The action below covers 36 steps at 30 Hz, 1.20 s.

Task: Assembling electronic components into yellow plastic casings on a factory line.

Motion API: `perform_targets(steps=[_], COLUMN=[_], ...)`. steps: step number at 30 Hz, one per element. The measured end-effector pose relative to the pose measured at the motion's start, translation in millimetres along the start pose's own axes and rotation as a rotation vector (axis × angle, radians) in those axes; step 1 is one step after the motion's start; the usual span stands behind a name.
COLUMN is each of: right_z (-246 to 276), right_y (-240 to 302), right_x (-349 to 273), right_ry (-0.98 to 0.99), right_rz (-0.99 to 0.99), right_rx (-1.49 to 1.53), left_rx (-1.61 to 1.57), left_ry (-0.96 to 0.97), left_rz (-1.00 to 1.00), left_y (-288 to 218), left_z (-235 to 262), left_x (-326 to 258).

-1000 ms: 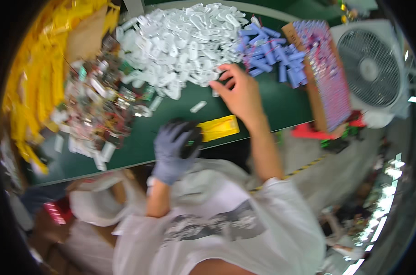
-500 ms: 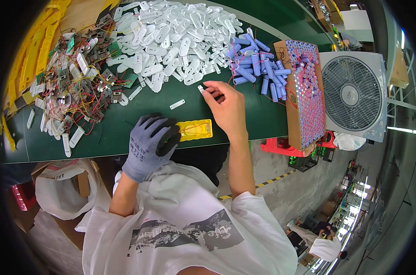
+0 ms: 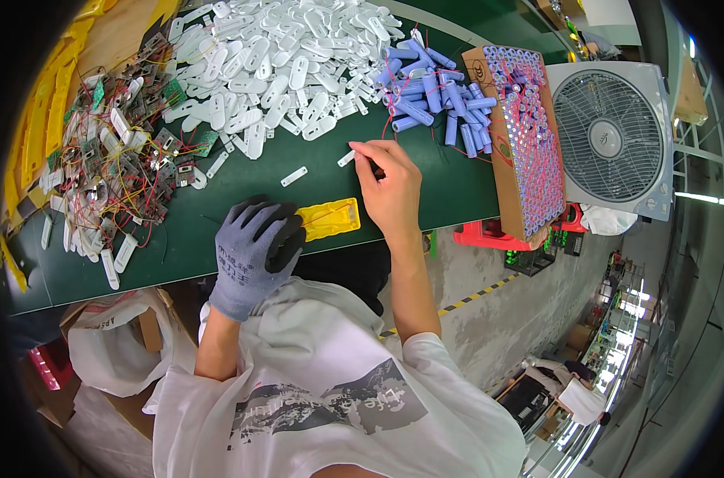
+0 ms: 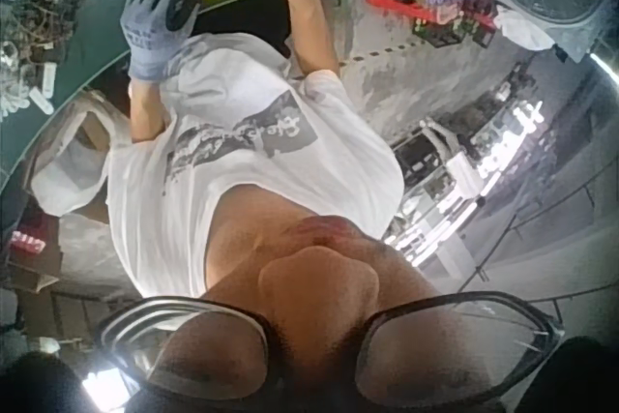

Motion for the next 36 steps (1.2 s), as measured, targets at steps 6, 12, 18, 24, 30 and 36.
perform_targets(steps=[6,12,18,24,30,36], right_z=[6,8,22,38,30,22], right_y=[-7,-10,22,45,56,74], right_x=[-5,-5,-20,-36,-42,-44], right_ry=[-0.042,-0.069,-0.006,0.084,0.188,0.492], right_rz=[-0.137,-0.176,0.018,0.248,0.508,0.557], right_rx=[0.044,0.129,0.353,0.142,-0.104,-0.237], left_rx=[0.011,0.037,0.025,0.012,0.011,0.020], left_ry=[-0.010,-0.010,0.001,0.008,0.001,-0.003], left_rz=[-0.018,-0.027,-0.003,0.025,0.004,0.010], left_y=[-2,-5,-1,-3,-2,-3], left_z=[-2,-3,-4,-4,-4,-2], left_x=[0,1,1,3,3,2])
Point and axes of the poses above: each hand's wrist, its own x-axis towards the middle knuckle, its own z-axis out of the back of the hand, y = z × x, the point moved 8 cm from there along x, towards the middle knuckle, and after that the axes turned 13 degrees about z, right-handed, at the moved point
